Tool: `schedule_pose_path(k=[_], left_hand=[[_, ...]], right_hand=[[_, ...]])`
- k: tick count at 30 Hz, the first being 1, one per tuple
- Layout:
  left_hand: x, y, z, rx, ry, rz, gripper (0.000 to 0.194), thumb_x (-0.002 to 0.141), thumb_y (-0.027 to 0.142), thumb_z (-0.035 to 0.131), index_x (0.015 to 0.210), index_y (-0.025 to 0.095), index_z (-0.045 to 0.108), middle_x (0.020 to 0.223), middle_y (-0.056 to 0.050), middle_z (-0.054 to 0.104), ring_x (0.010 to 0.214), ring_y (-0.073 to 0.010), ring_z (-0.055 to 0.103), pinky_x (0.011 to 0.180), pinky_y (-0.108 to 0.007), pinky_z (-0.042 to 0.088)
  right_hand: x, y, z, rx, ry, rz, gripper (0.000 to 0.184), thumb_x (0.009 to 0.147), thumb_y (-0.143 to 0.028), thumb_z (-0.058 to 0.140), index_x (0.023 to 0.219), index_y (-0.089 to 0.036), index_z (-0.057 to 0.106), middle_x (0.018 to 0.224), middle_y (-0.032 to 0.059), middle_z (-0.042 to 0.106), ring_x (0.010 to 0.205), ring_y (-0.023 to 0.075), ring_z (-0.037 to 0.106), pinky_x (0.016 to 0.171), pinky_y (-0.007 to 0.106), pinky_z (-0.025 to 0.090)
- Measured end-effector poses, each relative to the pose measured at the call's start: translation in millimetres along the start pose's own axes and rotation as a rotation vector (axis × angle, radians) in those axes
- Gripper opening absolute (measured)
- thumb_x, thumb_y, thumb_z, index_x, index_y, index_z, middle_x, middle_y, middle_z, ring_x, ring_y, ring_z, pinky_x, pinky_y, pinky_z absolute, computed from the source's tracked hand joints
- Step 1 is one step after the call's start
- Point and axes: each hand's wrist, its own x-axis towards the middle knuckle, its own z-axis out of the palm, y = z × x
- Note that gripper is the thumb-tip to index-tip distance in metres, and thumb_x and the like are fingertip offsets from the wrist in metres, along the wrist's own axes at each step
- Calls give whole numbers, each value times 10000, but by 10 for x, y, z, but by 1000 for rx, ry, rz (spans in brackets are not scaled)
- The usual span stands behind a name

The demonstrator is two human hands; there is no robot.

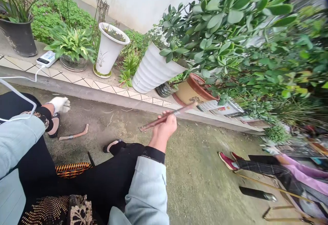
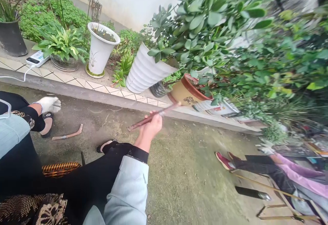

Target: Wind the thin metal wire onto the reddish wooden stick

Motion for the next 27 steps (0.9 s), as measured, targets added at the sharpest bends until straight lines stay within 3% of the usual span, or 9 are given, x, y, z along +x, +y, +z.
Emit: schedule_pose_path(k=[3, 5, 8, 11, 13, 15, 20, 23, 27], left_hand=[[-1, 119, 179, 342, -199, -232, 348, 824, 237, 676, 563, 121, 477, 368, 42, 407, 396, -128, 483, 536, -244, 439], [-45, 290, 325, 748, -295, -326, 403, 754, 305, 740, 485, 133, 494, 323, 29, 371, 403, -156, 498, 535, -254, 422], [-177, 605, 591, 1023, -311, -140, 392, 718, 409, 723, 465, 161, 555, 335, -13, 435, 488, -221, 576, 578, -283, 435], [-298, 808, 869, 880, -407, 204, 312, 788, 488, 593, 890, 216, 707, 772, -33, 700, 814, -244, 655, 774, -308, 477], [-314, 820, 1018, 811, -399, 385, 495, 772, 486, 602, 1203, 243, 615, 1219, -53, 626, 1151, -268, 547, 969, -340, 415], [-270, 755, 1122, 699, -525, 369, 599, 771, 467, 620, 1317, 239, 528, 1378, -74, 515, 1262, -274, 462, 1033, -365, 374], [-68, 609, 1242, 227, -778, 142, 420, 846, 440, 575, 1162, 165, 618, 1062, -129, 684, 953, -239, 640, 851, -353, 493], [6, 633, 1272, 149, -853, 49, 319, 835, 378, 612, 1032, 132, 664, 816, -92, 687, 725, -194, 629, 738, -331, 500], [27, 658, 1298, 95, -898, -30, 347, 820, 348, 623, 1075, 115, 656, 809, -89, 676, 699, -181, 611, 712, -317, 492]], right_hand=[[-83, -39, 329, -3, -257, 79, 202, 806, -322, 579, 929, -162, 595, 955, 49, 643, 837, 122, 636, 566, 203, 530], [-175, -10, 573, 24, -287, 114, 229, 793, -343, 578, 932, -162, 598, 925, 44, 648, 825, 128, 639, 542, 201, 520], [-315, 48, 877, 87, -322, 189, 211, 794, -328, 561, 920, -162, 594, 919, 41, 644, 822, 128, 635, 549, 204, 523], [-432, 59, 1097, 160, -382, 267, 186, 804, -306, 551, 919, -165, 591, 924, 42, 640, 828, 127, 624, 570, 207, 534], [-489, 45, 1217, 184, -433, 301, 172, 815, -302, 546, 919, -171, 591, 940, 41, 638, 835, 126, 618, 583, 208, 536], [-518, 45, 1320, 185, -472, 329, 167, 826, -301, 541, 927, -178, 592, 960, 42, 640, 845, 127, 615, 589, 206, 533], [-468, 220, 1447, 252, -482, 449, 162, 835, -283, 549, 941, -173, 601, 1010, 62, 651, 855, 140, 628, 583, 214, 518], [-391, 382, 1418, 317, -468, 514, 130, 830, -266, 560, 905, -169, 605, 1008, 63, 643, 828, 147, 643, 563, 218, 491], [-290, 472, 1322, 324, -452, 561, 140, 827, -275, 573, 904, -165, 613, 1008, 68, 640, 826, 141, 637, 556, 207, 456]])
